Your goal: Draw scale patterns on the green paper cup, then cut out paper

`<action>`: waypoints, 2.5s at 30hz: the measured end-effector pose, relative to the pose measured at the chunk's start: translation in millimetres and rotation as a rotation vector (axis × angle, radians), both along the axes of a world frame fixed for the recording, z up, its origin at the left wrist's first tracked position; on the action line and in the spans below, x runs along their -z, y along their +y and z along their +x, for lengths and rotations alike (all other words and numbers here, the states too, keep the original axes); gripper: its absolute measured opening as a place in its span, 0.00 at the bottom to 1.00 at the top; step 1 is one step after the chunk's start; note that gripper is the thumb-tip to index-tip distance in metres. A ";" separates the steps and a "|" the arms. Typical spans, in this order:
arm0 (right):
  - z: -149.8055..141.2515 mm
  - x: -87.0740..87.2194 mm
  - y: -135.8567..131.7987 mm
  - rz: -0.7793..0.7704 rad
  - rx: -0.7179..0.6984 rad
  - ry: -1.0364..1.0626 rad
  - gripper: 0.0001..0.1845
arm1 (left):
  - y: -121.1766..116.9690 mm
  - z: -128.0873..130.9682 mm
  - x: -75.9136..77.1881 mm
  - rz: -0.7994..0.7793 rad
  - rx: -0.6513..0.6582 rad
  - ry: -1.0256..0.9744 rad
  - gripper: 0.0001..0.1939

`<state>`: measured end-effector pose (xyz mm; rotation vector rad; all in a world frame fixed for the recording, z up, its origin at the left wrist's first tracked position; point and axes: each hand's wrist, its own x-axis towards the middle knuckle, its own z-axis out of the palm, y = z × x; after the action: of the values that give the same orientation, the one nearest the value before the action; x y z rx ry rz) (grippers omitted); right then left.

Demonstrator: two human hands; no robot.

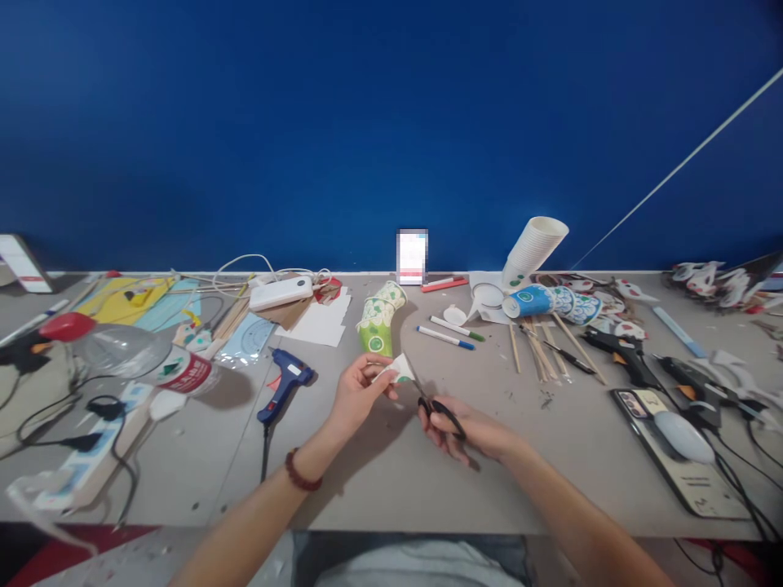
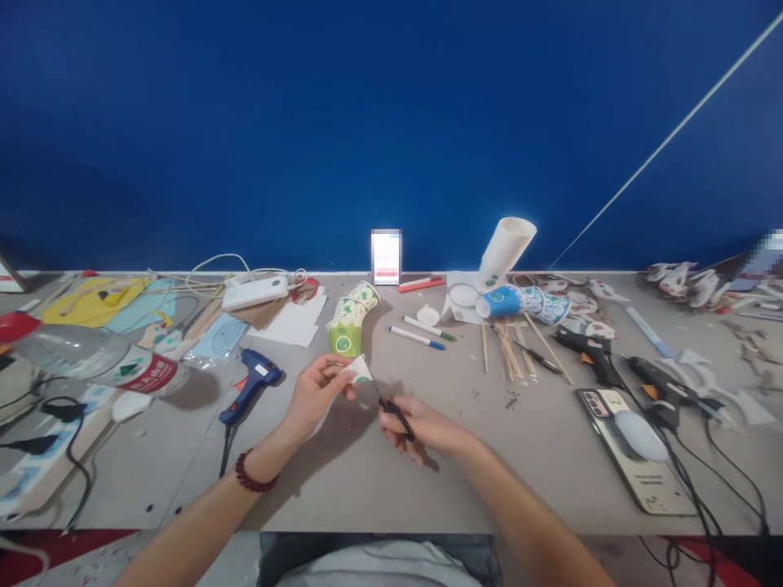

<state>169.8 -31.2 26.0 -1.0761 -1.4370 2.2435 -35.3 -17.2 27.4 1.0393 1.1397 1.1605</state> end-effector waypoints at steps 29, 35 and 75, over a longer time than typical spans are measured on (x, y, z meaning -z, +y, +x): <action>-4.0 -3.6 -2.5 0.005 0.049 -0.062 0.23 | -0.3 -1.5 -2.1 -0.047 0.016 -0.010 0.12; -4.0 -4.1 -2.5 -0.024 0.045 -0.068 0.22 | -0.1 -0.7 -3.8 -0.050 0.009 -0.005 0.12; -4.9 13.7 0.0 0.028 0.142 -0.127 0.22 | -1.3 0.9 -7.3 -0.055 -0.043 -0.012 0.13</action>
<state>164.8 -31.2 12.2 -1.2895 -1.3882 2.0841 -34.4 -18.5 34.6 0.9684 1.1834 1.1619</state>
